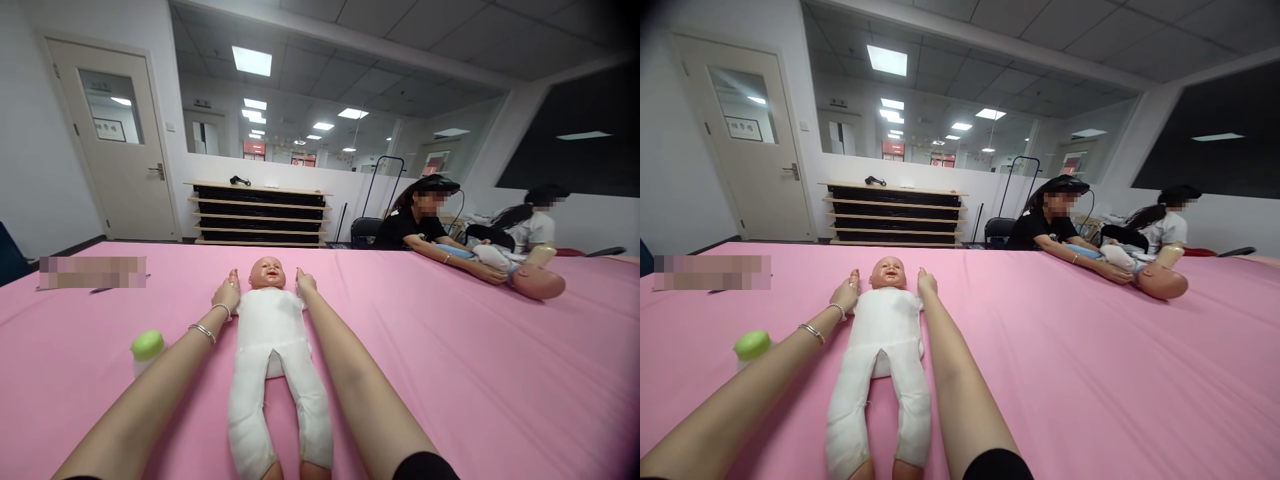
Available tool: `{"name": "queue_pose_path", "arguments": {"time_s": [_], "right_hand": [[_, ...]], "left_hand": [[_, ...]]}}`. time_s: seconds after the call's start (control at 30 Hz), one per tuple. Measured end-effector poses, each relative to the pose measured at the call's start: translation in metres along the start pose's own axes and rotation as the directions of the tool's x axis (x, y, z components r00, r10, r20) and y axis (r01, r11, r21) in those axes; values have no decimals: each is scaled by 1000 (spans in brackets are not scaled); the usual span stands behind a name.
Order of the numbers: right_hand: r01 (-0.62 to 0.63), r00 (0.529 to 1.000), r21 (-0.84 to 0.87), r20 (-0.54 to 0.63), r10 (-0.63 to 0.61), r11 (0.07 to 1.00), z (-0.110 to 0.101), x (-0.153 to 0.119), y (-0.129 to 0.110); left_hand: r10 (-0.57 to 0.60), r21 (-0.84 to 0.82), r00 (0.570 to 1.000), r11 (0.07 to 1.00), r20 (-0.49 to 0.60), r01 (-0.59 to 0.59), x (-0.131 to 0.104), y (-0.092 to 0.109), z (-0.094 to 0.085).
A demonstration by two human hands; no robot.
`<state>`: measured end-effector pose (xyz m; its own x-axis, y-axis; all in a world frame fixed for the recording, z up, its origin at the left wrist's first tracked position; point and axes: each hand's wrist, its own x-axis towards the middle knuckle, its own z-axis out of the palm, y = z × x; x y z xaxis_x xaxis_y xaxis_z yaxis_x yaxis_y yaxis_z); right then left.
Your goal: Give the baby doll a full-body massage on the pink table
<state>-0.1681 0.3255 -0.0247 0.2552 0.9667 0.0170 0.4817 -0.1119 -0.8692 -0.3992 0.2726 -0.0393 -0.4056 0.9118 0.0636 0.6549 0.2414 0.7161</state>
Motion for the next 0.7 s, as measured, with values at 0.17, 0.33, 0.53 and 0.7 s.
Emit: {"name": "queue_pose_path", "arguments": {"time_s": [0.17, 0.33, 0.53, 0.7], "right_hand": [[-109, 994, -3, 25, 110, 994, 3, 4, 5], [28, 998, 76, -67, -23, 997, -8, -21, -5], [572, 803, 262, 12, -595, 777, -54, -103, 37], [698, 648, 117, 317, -693, 706, -96, -138, 79]], "left_hand": [[53, 22, 996, 998, 70, -55, 18, -9, 7], [51, 14, 998, 999, 29, -51, 1, -2, -4], [433, -142, 887, 879, -159, -455, -75, -24, -45], [774, -173, 625, 633, 106, -755, -120, -69, -59]]}}
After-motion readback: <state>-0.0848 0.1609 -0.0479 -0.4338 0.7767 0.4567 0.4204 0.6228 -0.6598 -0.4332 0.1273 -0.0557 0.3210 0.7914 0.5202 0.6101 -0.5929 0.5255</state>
